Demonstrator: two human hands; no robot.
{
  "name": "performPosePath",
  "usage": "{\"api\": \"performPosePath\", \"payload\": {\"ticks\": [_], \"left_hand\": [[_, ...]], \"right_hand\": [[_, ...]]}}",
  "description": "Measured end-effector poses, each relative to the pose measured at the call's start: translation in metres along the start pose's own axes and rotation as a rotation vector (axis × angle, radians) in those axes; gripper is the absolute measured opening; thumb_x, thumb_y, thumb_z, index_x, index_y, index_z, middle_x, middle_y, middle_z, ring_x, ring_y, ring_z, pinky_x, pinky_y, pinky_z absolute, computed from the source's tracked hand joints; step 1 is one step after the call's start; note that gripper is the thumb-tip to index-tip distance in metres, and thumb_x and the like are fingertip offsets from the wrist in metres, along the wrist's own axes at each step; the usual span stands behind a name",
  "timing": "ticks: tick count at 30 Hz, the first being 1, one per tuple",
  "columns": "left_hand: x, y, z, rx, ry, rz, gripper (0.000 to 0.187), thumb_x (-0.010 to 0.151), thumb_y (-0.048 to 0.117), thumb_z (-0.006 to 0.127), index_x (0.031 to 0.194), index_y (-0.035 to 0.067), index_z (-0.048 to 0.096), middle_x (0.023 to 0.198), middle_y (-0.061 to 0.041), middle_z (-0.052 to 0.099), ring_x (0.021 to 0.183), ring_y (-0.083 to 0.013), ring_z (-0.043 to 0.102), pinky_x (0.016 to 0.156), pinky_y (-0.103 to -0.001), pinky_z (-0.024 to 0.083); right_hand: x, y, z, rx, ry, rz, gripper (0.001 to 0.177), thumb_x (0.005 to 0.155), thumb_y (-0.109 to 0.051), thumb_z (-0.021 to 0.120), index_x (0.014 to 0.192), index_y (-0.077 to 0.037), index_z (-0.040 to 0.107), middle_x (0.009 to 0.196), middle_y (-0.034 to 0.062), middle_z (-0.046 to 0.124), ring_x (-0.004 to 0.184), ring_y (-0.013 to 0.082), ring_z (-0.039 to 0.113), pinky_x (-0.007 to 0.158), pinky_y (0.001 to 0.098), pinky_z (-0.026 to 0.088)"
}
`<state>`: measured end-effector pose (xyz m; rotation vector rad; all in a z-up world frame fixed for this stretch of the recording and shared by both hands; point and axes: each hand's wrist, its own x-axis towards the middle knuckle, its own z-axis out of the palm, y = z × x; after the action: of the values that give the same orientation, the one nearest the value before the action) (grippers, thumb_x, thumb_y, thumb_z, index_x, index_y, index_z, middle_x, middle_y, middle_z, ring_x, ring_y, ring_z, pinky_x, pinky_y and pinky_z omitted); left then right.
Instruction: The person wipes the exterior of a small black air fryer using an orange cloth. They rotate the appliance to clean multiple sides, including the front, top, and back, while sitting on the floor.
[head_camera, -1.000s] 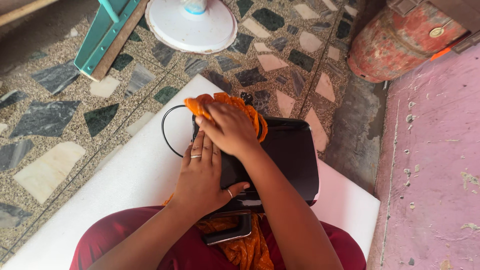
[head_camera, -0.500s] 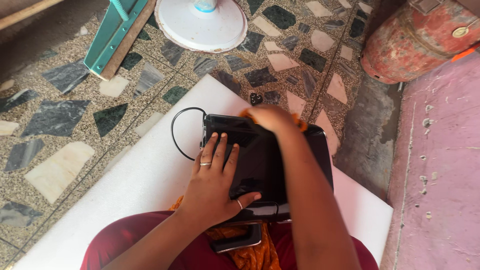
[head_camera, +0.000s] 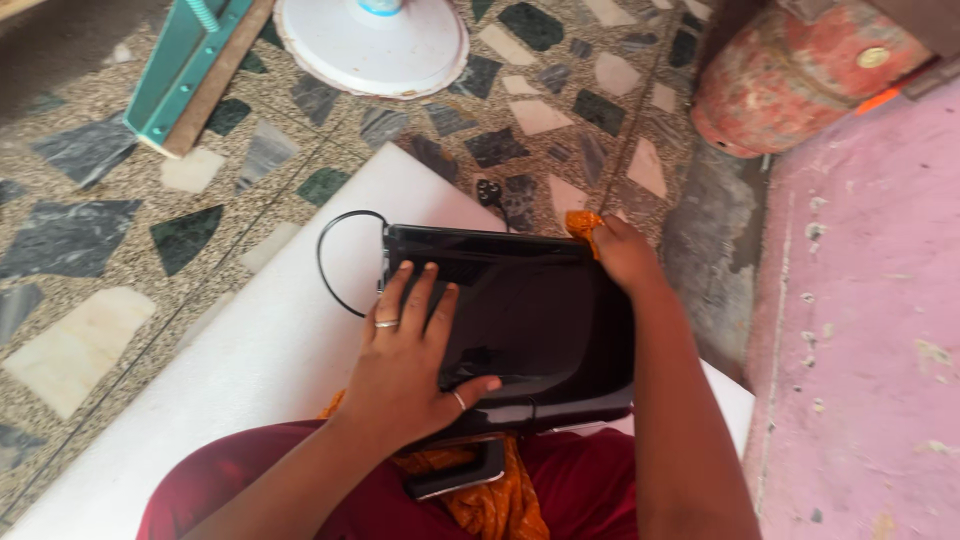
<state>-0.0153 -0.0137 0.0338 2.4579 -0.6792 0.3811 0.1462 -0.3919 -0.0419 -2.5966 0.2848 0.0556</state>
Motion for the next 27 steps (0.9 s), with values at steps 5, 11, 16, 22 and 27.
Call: {"api": "performPosePath", "payload": {"ticks": [5,11,16,22,27], "left_hand": [[0.001,0.0,0.004,0.042,-0.014,-0.001,0.103,0.074,0.069,0.072,0.14,-0.006,0.047,0.151,-0.03,0.035,0.145,-0.05,0.023,0.111,-0.062,0.028],[-0.005,0.001,0.008,0.044,-0.044,-0.051,0.103,0.074,0.069,0.072,0.143,-0.003,0.047,0.154,-0.026,0.033,0.147,-0.0468,0.022,0.11,-0.062,0.029],[-0.007,0.003,0.01,0.023,0.001,-0.063,0.097,0.075,0.067,0.072,0.143,0.001,0.049,0.155,-0.024,0.037,0.148,-0.0458,0.024,0.111,-0.06,0.029],[-0.012,0.002,0.016,0.034,0.081,-0.054,0.086,0.081,0.063,0.071,0.14,0.003,0.052,0.153,-0.024,0.04,0.148,-0.0474,0.027,0.115,-0.059,0.029],[-0.022,0.0,0.02,-0.195,0.223,-0.1,0.07,0.095,0.053,0.06,0.141,0.001,0.052,0.157,-0.027,0.038,0.152,-0.0496,0.02,0.119,-0.059,0.024]], "right_hand": [[-0.059,-0.001,0.003,0.124,0.268,-0.248,0.042,0.103,-0.025,0.047,0.136,-0.002,0.058,0.131,0.0249,0.062,0.124,0.0404,0.06,0.106,0.0447,0.045],[-0.149,-0.007,0.006,0.021,0.407,-0.428,0.05,0.105,-0.016,0.042,0.151,0.004,0.044,0.157,0.0264,0.043,0.147,0.0428,0.04,0.121,0.0471,0.031],[-0.215,-0.024,0.015,-0.144,0.44,-0.407,0.054,0.104,-0.018,0.039,0.156,-0.002,0.037,0.164,0.0198,0.033,0.155,0.0386,0.026,0.124,0.0497,0.024],[-0.264,-0.07,0.038,-0.279,0.358,-0.41,0.057,0.106,-0.023,0.037,0.159,-0.004,0.03,0.168,0.0187,0.024,0.155,0.0375,0.015,0.121,0.0589,-0.001],[-0.285,-0.123,0.063,-0.134,0.314,-0.631,0.054,0.105,-0.024,0.044,0.157,-0.008,0.041,0.167,0.0147,0.036,0.158,0.0333,0.024,0.126,0.0597,0.004]]}}
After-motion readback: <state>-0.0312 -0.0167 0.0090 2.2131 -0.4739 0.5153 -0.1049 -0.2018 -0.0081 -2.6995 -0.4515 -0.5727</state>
